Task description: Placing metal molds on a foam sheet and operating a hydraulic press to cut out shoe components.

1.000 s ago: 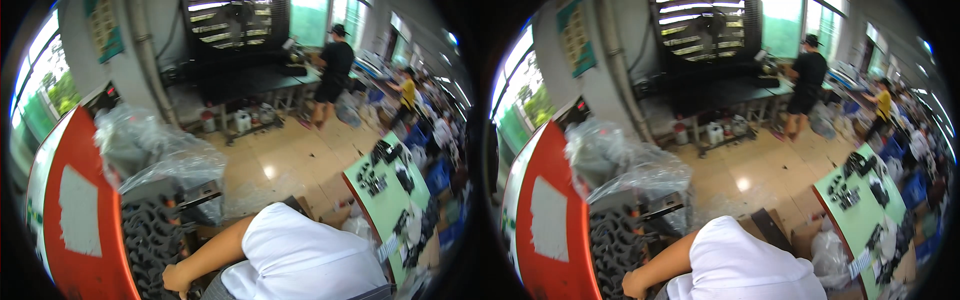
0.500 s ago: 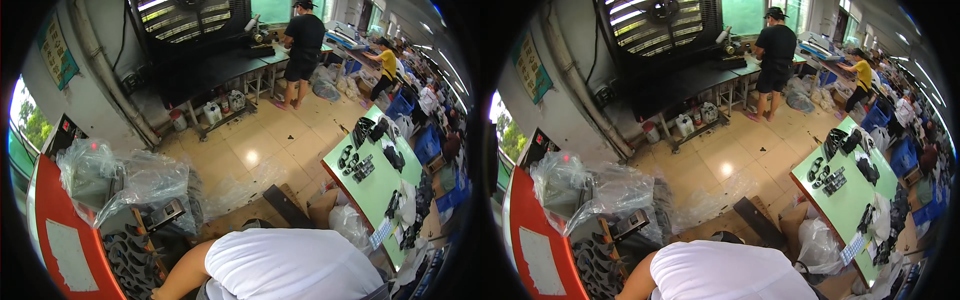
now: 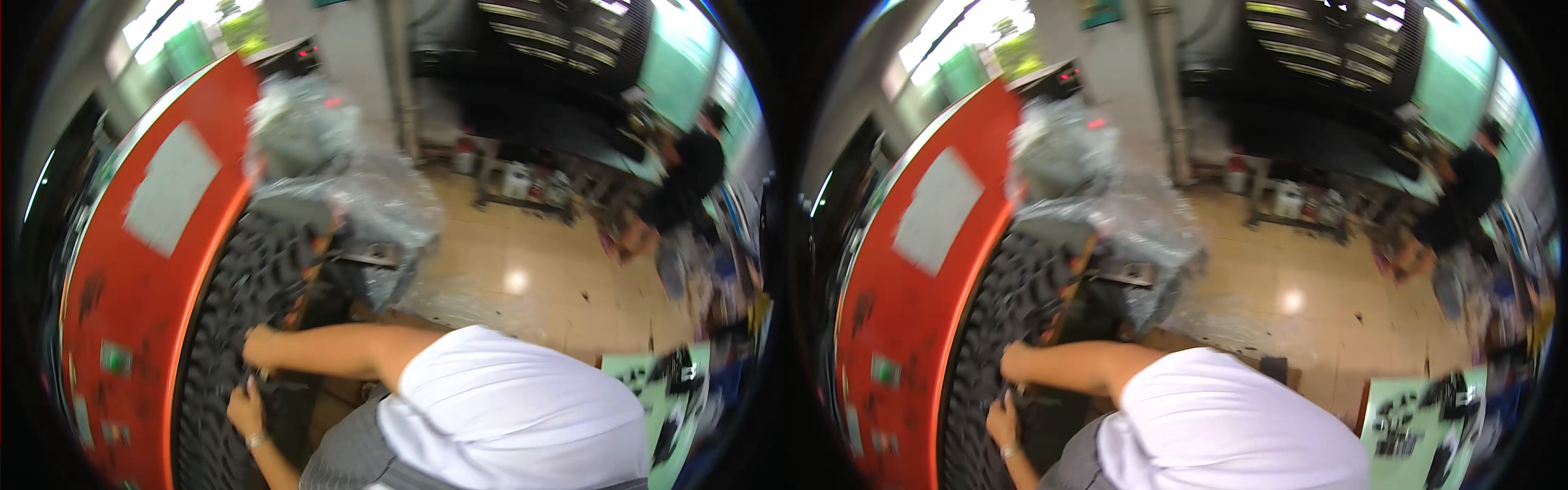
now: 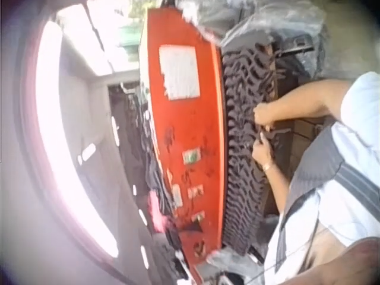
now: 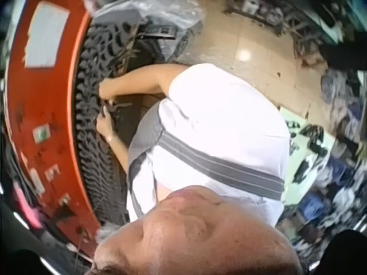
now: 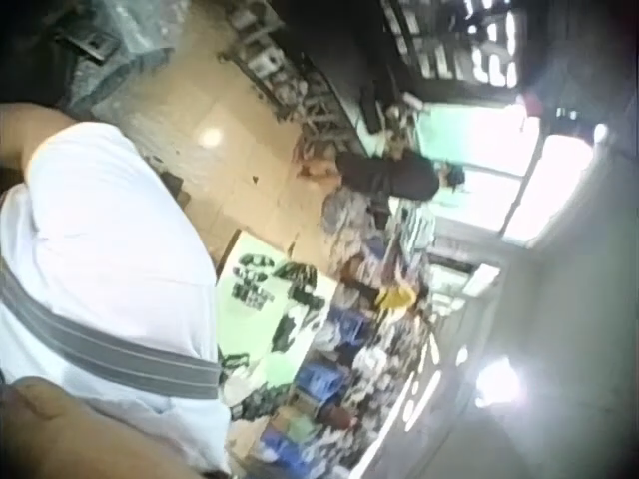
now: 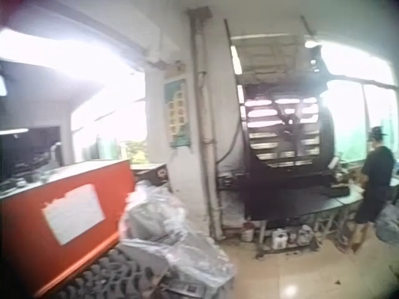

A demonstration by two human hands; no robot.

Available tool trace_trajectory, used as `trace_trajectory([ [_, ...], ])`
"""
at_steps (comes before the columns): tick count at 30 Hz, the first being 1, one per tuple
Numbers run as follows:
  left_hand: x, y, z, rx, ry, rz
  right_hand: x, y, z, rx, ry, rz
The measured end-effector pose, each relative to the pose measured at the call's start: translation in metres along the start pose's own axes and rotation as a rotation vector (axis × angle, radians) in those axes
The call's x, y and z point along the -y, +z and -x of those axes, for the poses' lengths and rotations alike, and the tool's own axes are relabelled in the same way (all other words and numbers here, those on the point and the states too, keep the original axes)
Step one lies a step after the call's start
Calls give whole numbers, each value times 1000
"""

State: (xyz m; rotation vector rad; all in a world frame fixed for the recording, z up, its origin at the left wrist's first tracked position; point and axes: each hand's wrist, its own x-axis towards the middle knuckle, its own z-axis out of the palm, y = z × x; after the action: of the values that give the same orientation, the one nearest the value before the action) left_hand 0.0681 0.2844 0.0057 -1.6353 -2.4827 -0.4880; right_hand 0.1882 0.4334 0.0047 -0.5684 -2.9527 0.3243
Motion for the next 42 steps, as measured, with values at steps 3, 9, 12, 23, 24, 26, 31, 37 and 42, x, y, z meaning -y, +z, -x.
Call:
trace_trajectory([
  [3, -11, 0, 11, -36, 12, -4, -1, -9, 23, 67, -13, -28],
  [9, -19, -3, 25, 53, 30, 85, -22, -36, 51, 216, -108, -301],
  [12, -26, -11, 48, 193, 47, 150, -65, -70, 60, 251, -51, -833],
  [23, -65, -125, -32, 630, 194, 326, -225, -67, 25, -112, 363, -149],
  [24, -73, -116, -44, 512, 285, 326, -223, -68, 26, 92, 449, -93],
  [26, -106, -98, -71, 472, 294, 438, -228, -66, 29, 98, 414, -28],
  [31, -176, -7, -129, 308, 537, 481, -237, -82, 35, 320, 286, 17],
  [37, -178, 86, -127, 96, 440, 262, -215, -82, 43, 384, 220, 210],
  [42, -190, 90, -129, 103, 416, 260, -218, -47, 62, 136, 114, 431],
])
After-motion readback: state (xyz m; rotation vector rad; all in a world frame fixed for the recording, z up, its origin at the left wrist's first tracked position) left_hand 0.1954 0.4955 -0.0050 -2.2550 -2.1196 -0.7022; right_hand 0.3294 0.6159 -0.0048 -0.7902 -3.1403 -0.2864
